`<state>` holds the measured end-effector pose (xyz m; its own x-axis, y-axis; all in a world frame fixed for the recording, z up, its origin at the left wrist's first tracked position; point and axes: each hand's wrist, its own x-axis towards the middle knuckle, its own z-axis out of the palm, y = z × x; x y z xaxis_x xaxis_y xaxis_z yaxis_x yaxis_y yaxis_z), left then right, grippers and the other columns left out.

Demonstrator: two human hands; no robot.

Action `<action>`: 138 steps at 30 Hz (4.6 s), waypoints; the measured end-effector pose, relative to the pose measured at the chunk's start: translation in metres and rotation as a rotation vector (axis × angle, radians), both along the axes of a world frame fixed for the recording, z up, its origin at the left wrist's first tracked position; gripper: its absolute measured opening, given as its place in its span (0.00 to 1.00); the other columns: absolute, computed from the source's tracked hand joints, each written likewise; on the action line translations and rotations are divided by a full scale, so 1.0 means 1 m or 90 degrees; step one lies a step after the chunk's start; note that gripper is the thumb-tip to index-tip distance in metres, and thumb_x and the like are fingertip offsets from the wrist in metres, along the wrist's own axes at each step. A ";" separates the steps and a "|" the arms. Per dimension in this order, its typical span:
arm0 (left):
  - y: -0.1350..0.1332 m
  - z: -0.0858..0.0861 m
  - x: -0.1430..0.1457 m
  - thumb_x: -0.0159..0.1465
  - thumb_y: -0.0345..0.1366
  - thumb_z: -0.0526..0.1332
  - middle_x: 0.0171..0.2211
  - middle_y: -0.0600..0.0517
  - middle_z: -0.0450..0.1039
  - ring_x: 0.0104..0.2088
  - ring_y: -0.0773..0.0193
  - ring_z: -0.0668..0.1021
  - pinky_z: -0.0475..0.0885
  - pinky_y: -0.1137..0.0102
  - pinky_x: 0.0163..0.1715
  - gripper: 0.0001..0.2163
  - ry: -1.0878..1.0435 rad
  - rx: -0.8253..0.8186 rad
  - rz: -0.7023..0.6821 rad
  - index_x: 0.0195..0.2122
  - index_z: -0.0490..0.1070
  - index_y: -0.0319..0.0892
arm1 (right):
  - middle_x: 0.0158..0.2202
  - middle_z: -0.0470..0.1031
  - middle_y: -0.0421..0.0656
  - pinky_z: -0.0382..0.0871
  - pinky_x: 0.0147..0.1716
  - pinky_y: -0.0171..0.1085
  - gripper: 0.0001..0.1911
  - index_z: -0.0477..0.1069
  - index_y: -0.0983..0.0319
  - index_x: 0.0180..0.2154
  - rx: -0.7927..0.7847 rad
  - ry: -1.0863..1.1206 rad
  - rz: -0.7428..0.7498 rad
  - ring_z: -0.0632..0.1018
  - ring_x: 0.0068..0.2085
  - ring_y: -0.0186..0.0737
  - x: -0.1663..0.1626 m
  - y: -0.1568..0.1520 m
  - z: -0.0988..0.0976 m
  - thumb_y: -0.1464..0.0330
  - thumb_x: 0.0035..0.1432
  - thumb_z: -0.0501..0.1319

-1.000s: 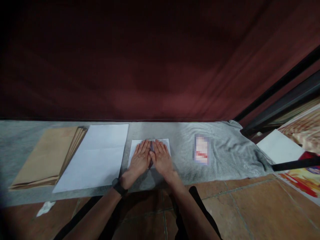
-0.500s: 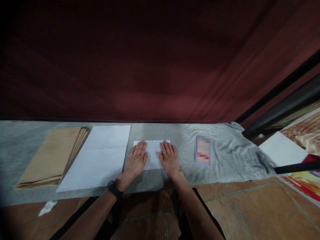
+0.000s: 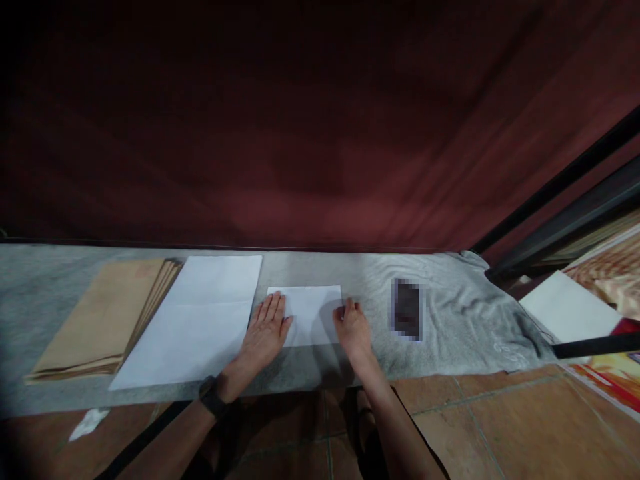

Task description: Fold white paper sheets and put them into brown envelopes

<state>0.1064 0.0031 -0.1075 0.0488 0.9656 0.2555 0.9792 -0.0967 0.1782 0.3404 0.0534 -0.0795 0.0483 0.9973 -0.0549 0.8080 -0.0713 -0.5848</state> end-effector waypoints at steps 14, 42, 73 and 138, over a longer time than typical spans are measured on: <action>0.003 0.024 -0.011 0.74 0.44 0.46 0.71 0.37 0.54 0.71 0.47 0.58 0.61 0.48 0.66 0.27 -0.081 0.014 -0.046 0.70 0.54 0.36 | 0.22 0.73 0.36 0.71 0.20 0.32 0.15 0.72 0.60 0.30 -0.214 0.466 0.018 0.74 0.22 0.34 0.014 -0.008 0.030 0.56 0.48 0.67; -0.029 0.055 -0.016 0.57 0.18 0.55 0.56 0.52 0.77 0.57 0.59 0.77 0.70 0.63 0.61 0.27 -0.267 -0.237 -0.240 0.53 0.78 0.48 | 0.36 0.79 0.42 0.74 0.39 0.37 0.07 0.76 0.59 0.38 -0.174 0.530 0.191 0.78 0.38 0.39 0.063 -0.023 0.054 0.68 0.54 0.63; 0.013 0.044 0.003 0.67 0.35 0.56 0.24 0.54 0.71 0.27 0.65 0.73 0.62 0.71 0.29 0.10 -0.404 -0.185 0.105 0.28 0.72 0.42 | 0.26 0.74 0.39 0.61 0.30 0.34 0.13 0.69 0.58 0.29 -0.048 0.062 0.101 0.74 0.31 0.39 -0.001 0.004 0.006 0.60 0.62 0.56; 0.010 0.059 0.018 0.73 0.39 0.49 0.40 0.39 0.80 0.43 0.49 0.83 0.74 0.60 0.43 0.15 -0.037 -0.190 0.162 0.53 0.68 0.38 | 0.72 0.53 0.51 0.49 0.70 0.54 0.28 0.53 0.66 0.70 0.153 -0.158 0.319 0.55 0.72 0.48 -0.077 -0.034 -0.013 0.63 0.74 0.46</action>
